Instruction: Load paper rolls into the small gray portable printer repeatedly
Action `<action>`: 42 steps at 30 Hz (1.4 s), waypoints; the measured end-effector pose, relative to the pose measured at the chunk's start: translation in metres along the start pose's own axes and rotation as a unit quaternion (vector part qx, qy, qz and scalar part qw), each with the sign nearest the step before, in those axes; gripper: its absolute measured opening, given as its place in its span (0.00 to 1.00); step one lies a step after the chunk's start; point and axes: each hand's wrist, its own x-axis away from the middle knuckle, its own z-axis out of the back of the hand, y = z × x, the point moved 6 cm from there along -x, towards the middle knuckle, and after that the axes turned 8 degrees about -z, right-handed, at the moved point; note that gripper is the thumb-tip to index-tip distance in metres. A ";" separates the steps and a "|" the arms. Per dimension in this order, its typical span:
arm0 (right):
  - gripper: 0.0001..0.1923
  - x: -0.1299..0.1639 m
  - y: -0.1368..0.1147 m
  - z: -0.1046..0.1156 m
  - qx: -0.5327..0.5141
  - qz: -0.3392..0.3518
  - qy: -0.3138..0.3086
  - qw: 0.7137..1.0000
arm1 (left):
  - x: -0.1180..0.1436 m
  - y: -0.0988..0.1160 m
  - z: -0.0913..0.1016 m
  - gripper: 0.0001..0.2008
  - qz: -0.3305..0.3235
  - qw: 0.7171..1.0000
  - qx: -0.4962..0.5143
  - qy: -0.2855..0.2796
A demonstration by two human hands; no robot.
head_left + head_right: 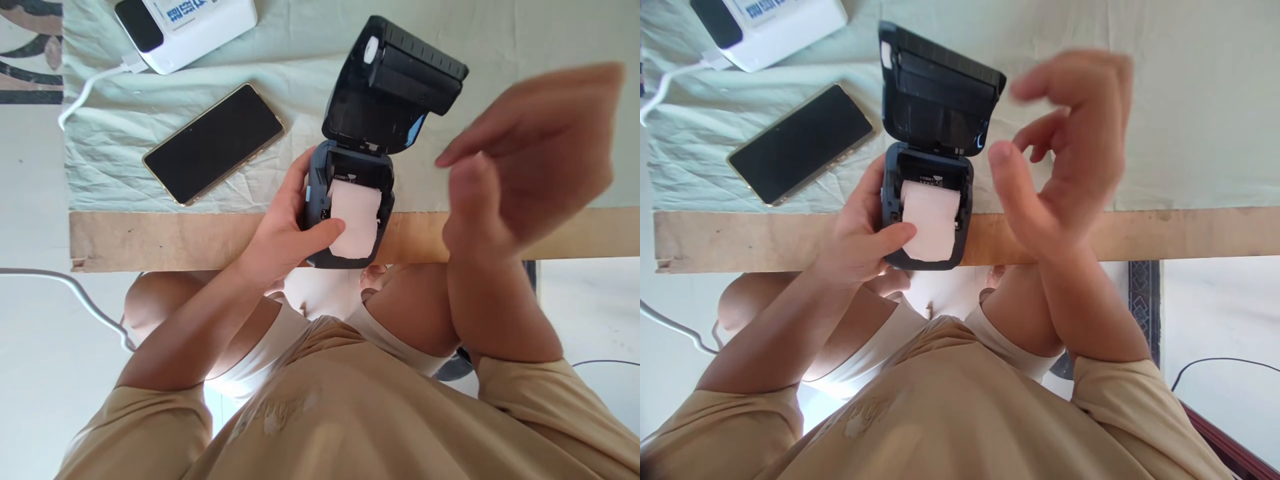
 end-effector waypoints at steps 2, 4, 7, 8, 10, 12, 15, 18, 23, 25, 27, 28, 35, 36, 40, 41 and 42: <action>0.16 -0.005 0.014 0.003 -0.013 -0.046 -0.001 0.999 | 0.000 0.002 -0.001 0.48 0.003 1.000 -0.018 -0.008; 0.19 -0.005 0.022 -0.002 -0.048 -0.092 -0.018 0.994 | 0.000 0.003 -0.001 0.56 0.011 0.999 -0.031 -0.020; 0.11 -0.003 0.025 -0.009 -0.066 -0.154 -0.004 0.986 | 0.000 0.004 -0.002 0.62 0.024 0.998 -0.031 -0.047; 0.08 -0.003 0.024 -0.011 -0.071 -0.163 -0.006 0.984 | 0.001 0.004 -0.003 0.62 0.026 0.998 -0.026 -0.051; 0.09 -0.003 0.023 -0.018 -0.092 -0.171 -0.050 0.980 | 0.001 0.005 -0.003 0.62 0.026 0.998 -0.013 -0.051; 0.12 -0.002 0.024 -0.026 -0.100 -0.171 -0.129 0.972 | 0.001 0.004 -0.002 0.62 0.024 0.999 -0.002 -0.045; 0.15 0.004 0.032 -0.035 -0.061 -0.176 -0.231 0.955 | -0.001 0.002 0.001 0.61 0.013 0.999 -0.001 -0.040; 0.17 0.009 0.037 -0.040 -0.058 -0.179 -0.274 0.943 | -0.005 -0.003 0.004 0.59 -0.007 0.999 0.015 -0.048; 0.37 0.017 0.045 -0.049 -0.164 -0.245 -0.265 0.918 | -0.004 -0.005 0.007 0.45 -0.026 0.999 0.023 -0.017; 0.44 0.021 0.049 -0.056 -0.190 -0.265 -0.294 0.899 | -0.001 -0.003 0.006 0.36 -0.008 1.000 0.002 -0.002; 0.43 0.023 0.051 -0.059 -0.201 -0.263 -0.313 0.891 | 0.001 0.000 0.003 0.31 -0.002 1.000 -0.009 0.006; 0.41 0.023 0.051 -0.060 -0.204 -0.257 -0.316 0.890 | 0.002 0.002 0.002 0.30 -0.003 1.000 -0.009 0.007; 0.42 0.021 0.054 -0.059 -0.193 -0.250 -0.323 0.892 | -0.001 0.003 -0.001 0.23 -0.019 0.999 0.037 -0.009; 0.42 0.020 0.055 -0.059 -0.181 -0.254 -0.324 0.893 | -0.002 0.003 -0.001 0.23 -0.020 0.999 0.036 -0.006; 0.41 0.017 0.059 -0.056 -0.122 -0.278 -0.339 0.891 | -0.006 0.004 -0.003 0.25 0.000 1.000 0.027 0.015; 0.41 0.015 0.060 -0.055 -0.112 -0.277 -0.339 0.892 | -0.007 0.005 -0.006 0.25 0.003 0.999 0.037 0.014; 0.41 0.014 0.060 -0.054 -0.104 -0.272 -0.333 0.897 | -0.007 0.006 -0.009 0.23 0.003 0.999 0.050 0.010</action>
